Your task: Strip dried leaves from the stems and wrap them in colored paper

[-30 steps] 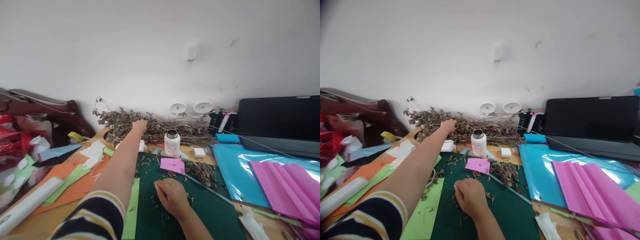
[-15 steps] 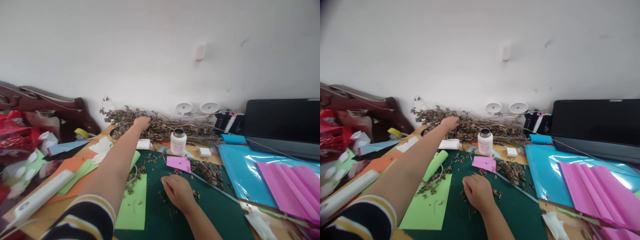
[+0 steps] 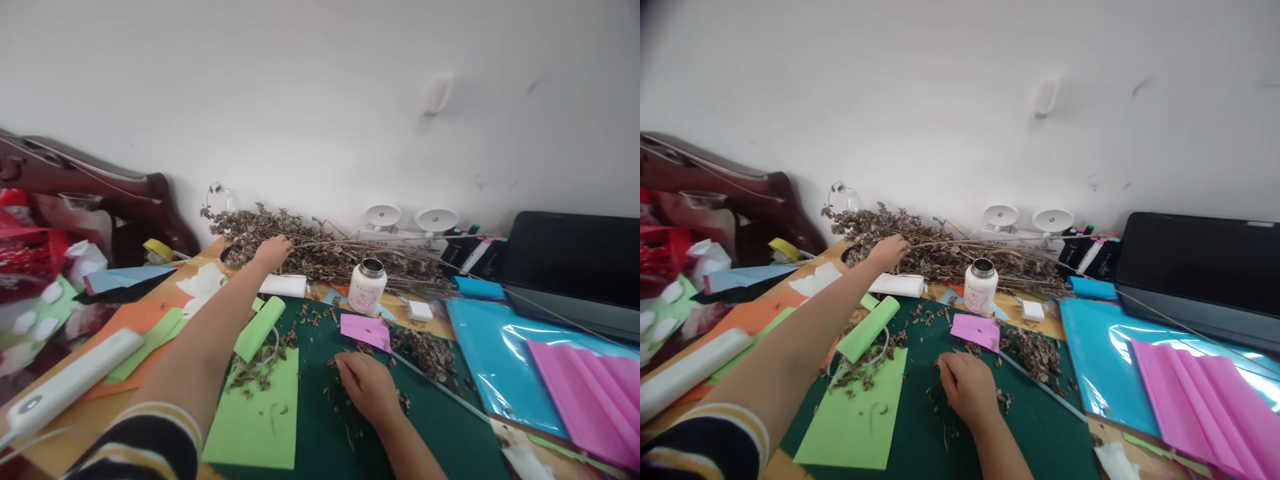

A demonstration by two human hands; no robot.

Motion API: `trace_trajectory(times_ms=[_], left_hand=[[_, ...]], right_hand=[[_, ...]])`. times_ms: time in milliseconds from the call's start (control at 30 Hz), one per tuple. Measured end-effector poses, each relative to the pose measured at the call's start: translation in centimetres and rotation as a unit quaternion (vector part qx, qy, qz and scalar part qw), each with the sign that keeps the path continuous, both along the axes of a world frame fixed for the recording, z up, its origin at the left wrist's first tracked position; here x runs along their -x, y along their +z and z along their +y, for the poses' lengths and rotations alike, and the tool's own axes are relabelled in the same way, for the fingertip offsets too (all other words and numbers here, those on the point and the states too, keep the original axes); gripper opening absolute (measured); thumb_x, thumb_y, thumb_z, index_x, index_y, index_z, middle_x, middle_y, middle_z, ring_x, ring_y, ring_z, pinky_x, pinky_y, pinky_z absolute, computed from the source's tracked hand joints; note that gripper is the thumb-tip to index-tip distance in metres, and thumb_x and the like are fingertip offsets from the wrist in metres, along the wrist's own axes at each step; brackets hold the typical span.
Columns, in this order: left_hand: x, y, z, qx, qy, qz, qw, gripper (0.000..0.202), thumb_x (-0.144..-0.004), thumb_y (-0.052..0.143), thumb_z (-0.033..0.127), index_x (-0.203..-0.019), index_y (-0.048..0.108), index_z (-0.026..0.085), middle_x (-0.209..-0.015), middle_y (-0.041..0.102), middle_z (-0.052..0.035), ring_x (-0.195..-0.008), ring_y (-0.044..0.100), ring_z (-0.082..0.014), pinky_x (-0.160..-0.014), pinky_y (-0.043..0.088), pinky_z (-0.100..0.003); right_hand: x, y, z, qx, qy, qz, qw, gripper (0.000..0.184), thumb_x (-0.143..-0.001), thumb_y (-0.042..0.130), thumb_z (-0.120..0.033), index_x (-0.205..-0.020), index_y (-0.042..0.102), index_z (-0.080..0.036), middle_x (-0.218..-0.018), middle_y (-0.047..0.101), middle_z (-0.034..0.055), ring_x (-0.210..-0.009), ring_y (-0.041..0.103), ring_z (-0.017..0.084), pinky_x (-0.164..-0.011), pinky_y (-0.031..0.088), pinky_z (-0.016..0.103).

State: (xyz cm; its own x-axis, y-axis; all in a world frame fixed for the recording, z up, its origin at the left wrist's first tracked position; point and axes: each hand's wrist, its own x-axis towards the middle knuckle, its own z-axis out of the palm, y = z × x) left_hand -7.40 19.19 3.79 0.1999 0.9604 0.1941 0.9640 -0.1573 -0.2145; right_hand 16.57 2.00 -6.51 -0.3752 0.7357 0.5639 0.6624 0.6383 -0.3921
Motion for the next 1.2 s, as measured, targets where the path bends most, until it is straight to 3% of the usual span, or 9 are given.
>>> trace_trajectory(times_ms=[133, 267, 433, 600, 767, 867, 1000, 1100, 1200], left_hand=[[1.5, 0.5, -1.5, -0.028, -0.038, 0.020, 0.999, 0.028, -0.081, 0.031, 0.026, -0.096, 0.054, 0.023, -0.106, 0.048, -0.0066, -0.101, 0.041, -0.0209, -0.081, 0.031, -0.032], [2.6, -0.7, -2.7, -0.041, -0.064, 0.040, 0.996, 0.032, -0.082, 0.028, 0.034, -0.094, 0.055, 0.022, -0.097, 0.053, -0.0071, -0.093, 0.045, -0.0198, -0.076, 0.033, -0.031], [4.0, -1.8, -3.1, 0.025, -0.009, 0.058, 0.998, 0.035, -0.080, 0.030, 0.041, -0.096, 0.054, 0.022, -0.095, 0.055, -0.0068, -0.091, 0.049, -0.0196, -0.074, 0.034, -0.028], [4.2, -0.6, -2.2, 0.005, -0.002, 0.055, 0.998, 0.041, -0.078, 0.027, 0.049, -0.098, 0.052, 0.022, -0.100, 0.055, -0.0058, -0.094, 0.048, -0.0209, -0.075, 0.034, -0.029], [-0.9, 1.8, 0.9, -0.057, -0.049, 0.050, 0.996, 0.038, -0.083, 0.021, 0.036, -0.099, 0.051, 0.021, -0.102, 0.053, -0.0065, -0.095, 0.046, -0.0193, -0.076, 0.034, -0.029], [-6.0, 2.8, 3.5, -0.021, -0.127, 0.087, 0.988, 0.036, -0.082, 0.023, 0.034, -0.101, 0.050, 0.021, -0.105, 0.051, -0.0066, -0.098, 0.045, -0.0199, -0.079, 0.033, -0.030], [-11.6, 2.8, 6.7, 0.038, -0.125, 0.090, 0.987, 0.031, -0.077, 0.038, 0.031, -0.105, 0.049, 0.024, -0.111, 0.050, -0.0069, -0.102, 0.042, -0.0224, -0.083, 0.031, -0.036], [-13.3, 2.2, 8.3, 0.071, -0.104, 0.078, 0.989, 0.021, -0.071, 0.046, 0.024, -0.086, 0.059, 0.018, -0.094, 0.059, -0.0099, -0.093, 0.047, -0.0255, -0.080, 0.030, -0.043], [-13.2, 1.5, 8.9, 0.083, -0.090, 0.063, 0.990, 0.019, -0.070, 0.048, 0.027, -0.083, 0.059, 0.019, -0.094, 0.059, -0.0086, -0.093, 0.047, -0.0255, -0.081, 0.027, -0.047]], right_hand=[[0.0, 0.0, 0.1, 0.008, -0.008, -0.002, 1.000, 0.023, -0.079, 0.036, -0.022, -0.074, 0.058, -0.020, -0.069, 0.063, 0.0028, -0.063, 0.057, 0.013, -0.057, 0.041, 0.023], [0.0, -0.1, 0.2, 0.015, -0.025, 0.000, 1.000, 0.023, -0.079, 0.037, -0.022, -0.073, 0.058, -0.020, -0.067, 0.063, 0.0022, -0.062, 0.057, 0.013, -0.057, 0.041, 0.023], [0.0, -0.1, 0.2, 0.010, -0.031, 0.009, 0.999, 0.024, -0.079, 0.036, -0.023, -0.074, 0.059, -0.020, -0.071, 0.064, 0.0031, -0.064, 0.057, 0.013, -0.057, 0.041, 0.023], [0.0, 0.0, 0.3, 0.025, -0.026, 0.020, 0.999, 0.024, -0.079, 0.036, -0.022, -0.073, 0.059, -0.020, -0.068, 0.063, 0.0019, -0.063, 0.056, 0.012, -0.057, 0.040, 0.022], [0.2, 0.3, 0.1, 0.037, -0.020, 0.021, 0.999, 0.023, -0.079, 0.036, -0.022, -0.071, 0.057, -0.020, -0.063, 0.060, 0.0008, -0.061, 0.055, 0.011, -0.056, 0.036, 0.022], [0.4, 0.5, -0.1, 0.045, -0.002, 0.011, 0.999, 0.022, -0.078, 0.037, -0.023, -0.069, 0.056, -0.021, -0.059, 0.058, -0.0003, -0.058, 0.052, 0.011, -0.053, 0.033, 0.022], [0.3, 0.9, -0.2, 0.061, -0.003, 0.006, 0.998, 0.021, -0.078, 0.036, -0.023, -0.069, 0.055, -0.022, -0.058, 0.057, -0.0008, -0.056, 0.051, 0.011, -0.052, 0.031, 0.022], [0.2, 1.0, -0.1, 0.074, 0.000, -0.010, 0.997, 0.020, -0.078, 0.036, -0.025, -0.071, 0.055, -0.022, -0.060, 0.058, -0.0015, -0.057, 0.052, 0.010, -0.053, 0.032, 0.021], [0.1, 0.9, 0.0, 0.082, 0.004, -0.031, 0.996, 0.021, -0.078, 0.035, -0.026, -0.072, 0.055, -0.022, -0.062, 0.059, -0.0019, -0.058, 0.053, 0.010, -0.053, 0.032, 0.021]])
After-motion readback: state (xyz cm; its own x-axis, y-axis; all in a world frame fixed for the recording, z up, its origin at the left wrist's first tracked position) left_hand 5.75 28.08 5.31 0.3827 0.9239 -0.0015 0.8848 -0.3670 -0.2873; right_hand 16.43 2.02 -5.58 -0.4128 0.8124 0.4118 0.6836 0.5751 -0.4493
